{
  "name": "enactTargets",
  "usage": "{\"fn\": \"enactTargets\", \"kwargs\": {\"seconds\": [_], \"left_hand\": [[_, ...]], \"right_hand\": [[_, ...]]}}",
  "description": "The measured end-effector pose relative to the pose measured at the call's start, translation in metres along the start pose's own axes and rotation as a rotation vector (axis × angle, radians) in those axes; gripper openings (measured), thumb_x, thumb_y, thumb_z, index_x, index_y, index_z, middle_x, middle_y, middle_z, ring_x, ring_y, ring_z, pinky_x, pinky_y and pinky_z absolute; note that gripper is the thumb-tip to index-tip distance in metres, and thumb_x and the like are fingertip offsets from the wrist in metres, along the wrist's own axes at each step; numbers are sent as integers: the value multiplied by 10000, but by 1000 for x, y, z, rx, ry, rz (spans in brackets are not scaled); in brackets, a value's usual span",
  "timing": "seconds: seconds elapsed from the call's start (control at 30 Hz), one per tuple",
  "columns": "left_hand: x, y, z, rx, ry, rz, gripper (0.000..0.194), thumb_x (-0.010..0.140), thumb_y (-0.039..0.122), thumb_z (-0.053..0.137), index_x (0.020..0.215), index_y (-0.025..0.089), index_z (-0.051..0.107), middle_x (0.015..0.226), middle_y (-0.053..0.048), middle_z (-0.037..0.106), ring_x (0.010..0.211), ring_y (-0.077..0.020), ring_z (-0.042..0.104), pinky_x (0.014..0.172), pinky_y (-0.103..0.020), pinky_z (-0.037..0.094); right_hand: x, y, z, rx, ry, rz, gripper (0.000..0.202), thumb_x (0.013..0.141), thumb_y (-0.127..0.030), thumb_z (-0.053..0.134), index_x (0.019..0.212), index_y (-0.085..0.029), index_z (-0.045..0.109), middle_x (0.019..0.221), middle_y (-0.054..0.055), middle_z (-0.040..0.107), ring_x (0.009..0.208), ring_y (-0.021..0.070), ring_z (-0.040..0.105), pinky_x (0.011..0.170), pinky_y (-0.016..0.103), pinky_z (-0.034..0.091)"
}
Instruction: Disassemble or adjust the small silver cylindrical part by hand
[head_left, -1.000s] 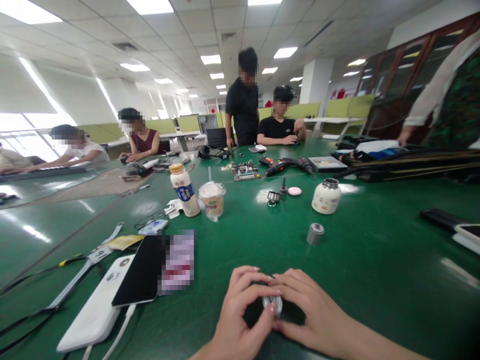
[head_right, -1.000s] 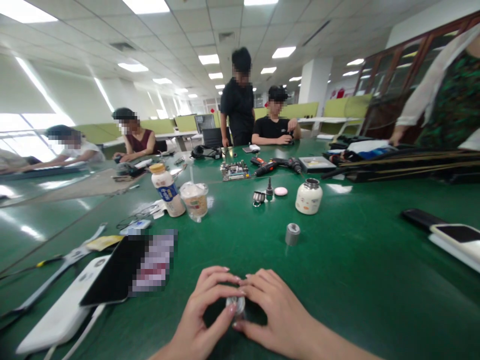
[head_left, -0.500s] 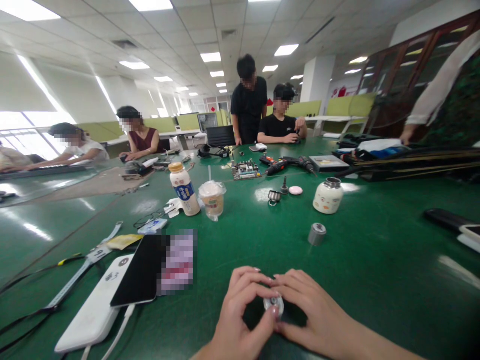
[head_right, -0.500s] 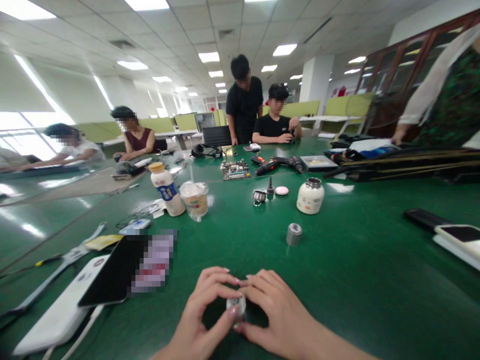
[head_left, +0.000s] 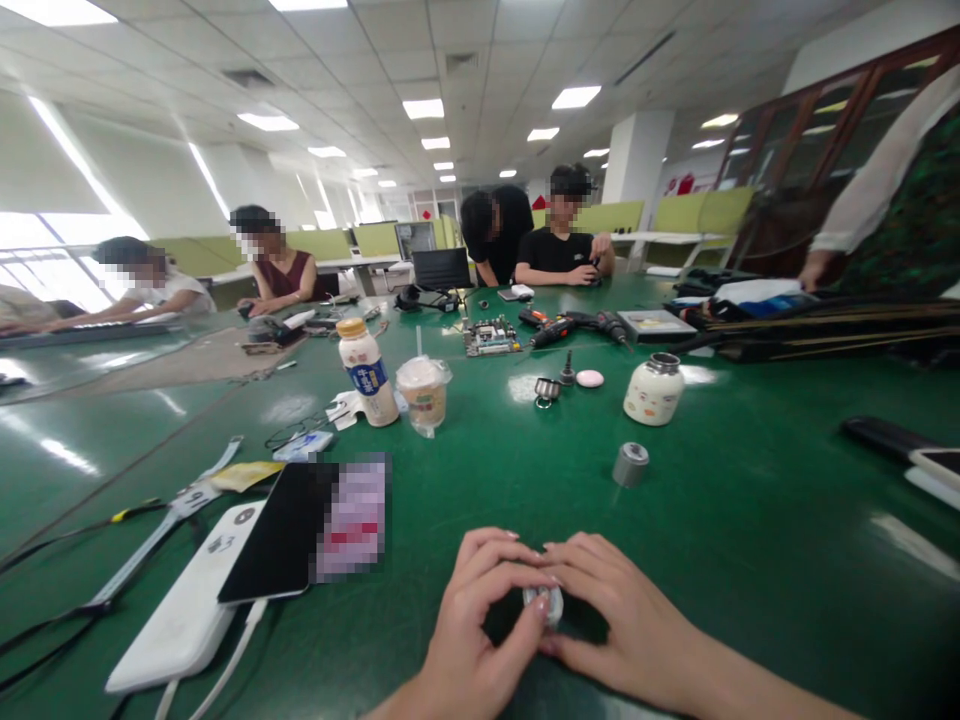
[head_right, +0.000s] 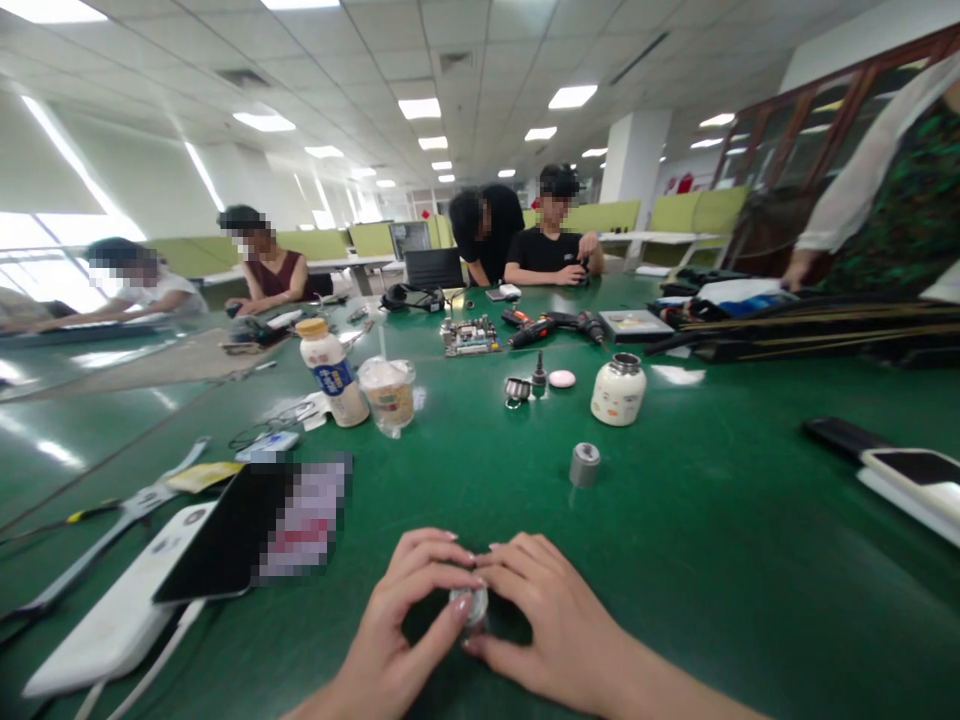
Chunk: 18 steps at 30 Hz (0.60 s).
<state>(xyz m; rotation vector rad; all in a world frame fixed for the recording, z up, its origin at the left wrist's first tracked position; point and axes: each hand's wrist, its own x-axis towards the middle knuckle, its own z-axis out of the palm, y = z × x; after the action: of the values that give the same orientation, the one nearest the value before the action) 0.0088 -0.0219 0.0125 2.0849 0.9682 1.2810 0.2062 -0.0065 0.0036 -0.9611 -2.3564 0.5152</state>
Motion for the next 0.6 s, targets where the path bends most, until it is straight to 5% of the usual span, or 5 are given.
{"fn": "enactTargets", "kwargs": {"seconds": [0.6], "left_hand": [[-1,-5,3,49,89,59,136,809,102,654,873,218,682,875,-35,720,942,-223,604,869,-384,484]], "right_hand": [[0,1,0,-16,-22,4,400,805,-366,729,1174,-237,646,1171,58,687,1076,261,589,972,413,427]]}}
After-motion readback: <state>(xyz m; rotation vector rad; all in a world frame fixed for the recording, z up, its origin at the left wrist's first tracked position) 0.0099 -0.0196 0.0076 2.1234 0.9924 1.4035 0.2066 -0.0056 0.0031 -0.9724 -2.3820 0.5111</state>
